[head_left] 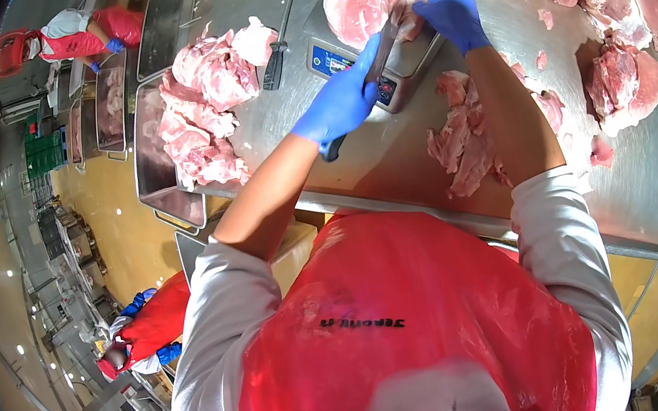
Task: The person uses a knife to cut large pieces of raw meat into smaller portions on a stainless steel table. They weigh the cut pieces on a digital scale and place them into a green plastic bin. The process involves repetitive cutting, weighing, and sorting of the meat.
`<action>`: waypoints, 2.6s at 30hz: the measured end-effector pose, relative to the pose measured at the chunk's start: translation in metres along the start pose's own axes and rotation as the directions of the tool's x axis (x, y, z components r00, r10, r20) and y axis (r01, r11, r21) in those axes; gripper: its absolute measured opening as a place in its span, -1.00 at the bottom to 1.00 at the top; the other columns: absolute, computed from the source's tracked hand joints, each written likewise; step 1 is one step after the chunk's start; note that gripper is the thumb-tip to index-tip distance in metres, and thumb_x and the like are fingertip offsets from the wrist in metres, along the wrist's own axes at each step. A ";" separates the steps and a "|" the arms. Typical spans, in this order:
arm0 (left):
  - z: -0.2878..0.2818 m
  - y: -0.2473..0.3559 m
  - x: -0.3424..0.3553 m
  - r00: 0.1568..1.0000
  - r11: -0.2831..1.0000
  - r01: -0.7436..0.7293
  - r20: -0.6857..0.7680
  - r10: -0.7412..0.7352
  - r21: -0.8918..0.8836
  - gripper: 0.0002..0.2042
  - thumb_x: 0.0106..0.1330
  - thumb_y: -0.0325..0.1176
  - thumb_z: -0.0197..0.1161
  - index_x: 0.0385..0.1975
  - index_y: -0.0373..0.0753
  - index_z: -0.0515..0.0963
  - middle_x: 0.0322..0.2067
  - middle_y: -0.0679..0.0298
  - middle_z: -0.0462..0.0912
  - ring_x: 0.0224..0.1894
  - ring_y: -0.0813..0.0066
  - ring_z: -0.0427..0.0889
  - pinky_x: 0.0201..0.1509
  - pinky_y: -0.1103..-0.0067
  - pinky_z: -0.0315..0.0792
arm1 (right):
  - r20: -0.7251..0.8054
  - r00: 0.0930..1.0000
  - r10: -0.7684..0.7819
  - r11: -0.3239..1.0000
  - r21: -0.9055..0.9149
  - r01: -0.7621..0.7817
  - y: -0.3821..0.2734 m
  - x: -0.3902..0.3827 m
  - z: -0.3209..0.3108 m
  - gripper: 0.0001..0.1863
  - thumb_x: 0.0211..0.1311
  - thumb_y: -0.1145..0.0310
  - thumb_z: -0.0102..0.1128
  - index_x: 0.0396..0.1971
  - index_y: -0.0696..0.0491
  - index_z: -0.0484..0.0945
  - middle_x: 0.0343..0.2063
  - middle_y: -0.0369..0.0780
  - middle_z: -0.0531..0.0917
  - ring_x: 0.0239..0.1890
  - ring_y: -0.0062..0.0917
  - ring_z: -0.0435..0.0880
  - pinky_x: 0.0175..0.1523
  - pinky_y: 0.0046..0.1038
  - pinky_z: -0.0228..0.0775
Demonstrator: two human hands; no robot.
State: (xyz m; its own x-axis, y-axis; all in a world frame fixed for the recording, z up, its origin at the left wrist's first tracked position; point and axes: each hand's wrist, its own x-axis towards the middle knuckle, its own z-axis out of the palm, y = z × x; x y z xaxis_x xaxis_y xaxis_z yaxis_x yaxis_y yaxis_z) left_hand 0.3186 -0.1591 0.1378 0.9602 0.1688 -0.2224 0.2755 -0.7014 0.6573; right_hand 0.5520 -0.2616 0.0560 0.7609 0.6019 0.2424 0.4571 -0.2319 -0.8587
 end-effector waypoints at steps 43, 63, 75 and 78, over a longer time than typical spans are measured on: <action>-0.021 -0.026 -0.145 0.990 0.951 0.080 0.132 -0.042 -0.299 -0.26 0.26 -0.54 0.04 0.46 0.07 -0.01 -0.46 0.27 0.53 -0.59 0.45 0.44 -0.46 0.52 0.40 | 0.050 0.999 0.021 0.999 0.028 -0.023 0.024 0.006 -0.018 -0.65 -0.03 0.27 0.21 -0.19 0.05 0.60 -0.27 -0.03 0.67 -0.14 -0.13 0.63 -0.02 -0.25 0.45; 0.012 0.013 0.079 0.977 0.986 -0.149 -0.143 0.159 0.079 -0.57 0.27 -0.35 0.01 0.17 -0.17 0.41 -0.21 -0.14 0.62 -0.15 -0.14 0.61 -0.06 0.21 0.47 | -0.233 0.972 0.040 0.999 -0.010 -0.043 0.012 -0.037 -0.001 -0.74 -0.12 0.33 0.39 -0.40 0.08 0.58 -0.33 -0.14 0.66 -0.27 -0.36 0.66 -0.10 -0.37 0.47; 0.006 -0.023 0.007 0.995 0.993 -0.081 -0.059 0.086 0.082 -0.31 0.28 -0.43 -0.02 0.45 0.04 -0.03 -0.45 -0.10 0.63 -0.50 0.01 0.63 -0.35 0.29 0.48 | -0.368 0.926 0.082 0.991 0.132 -0.035 0.017 -0.018 -0.018 -0.80 -0.12 0.40 0.37 -0.40 0.03 0.61 -0.45 -0.23 0.63 -0.37 -0.54 0.59 -0.20 -0.46 0.46; -0.011 -0.014 -0.017 0.996 0.999 0.026 0.081 -0.022 -0.044 -0.30 0.31 -0.45 0.05 0.46 0.08 -0.01 -0.52 0.14 0.59 -0.64 0.40 0.50 -0.48 0.47 0.40 | -0.502 0.864 0.027 0.972 0.213 0.094 0.021 0.002 -0.062 -0.71 -0.10 0.51 0.41 -0.29 0.04 0.61 -0.35 -0.29 0.62 -0.32 -0.58 0.57 -0.19 -0.50 0.46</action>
State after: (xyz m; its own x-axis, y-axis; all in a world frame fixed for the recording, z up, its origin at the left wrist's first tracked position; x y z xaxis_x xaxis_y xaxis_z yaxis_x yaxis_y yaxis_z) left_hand 0.2994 -0.1443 0.1402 0.9469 0.1275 -0.2951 0.3023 -0.6654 0.6826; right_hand 0.5918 -0.3129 0.0663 0.9011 0.1305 0.4135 0.4178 -0.0058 -0.9085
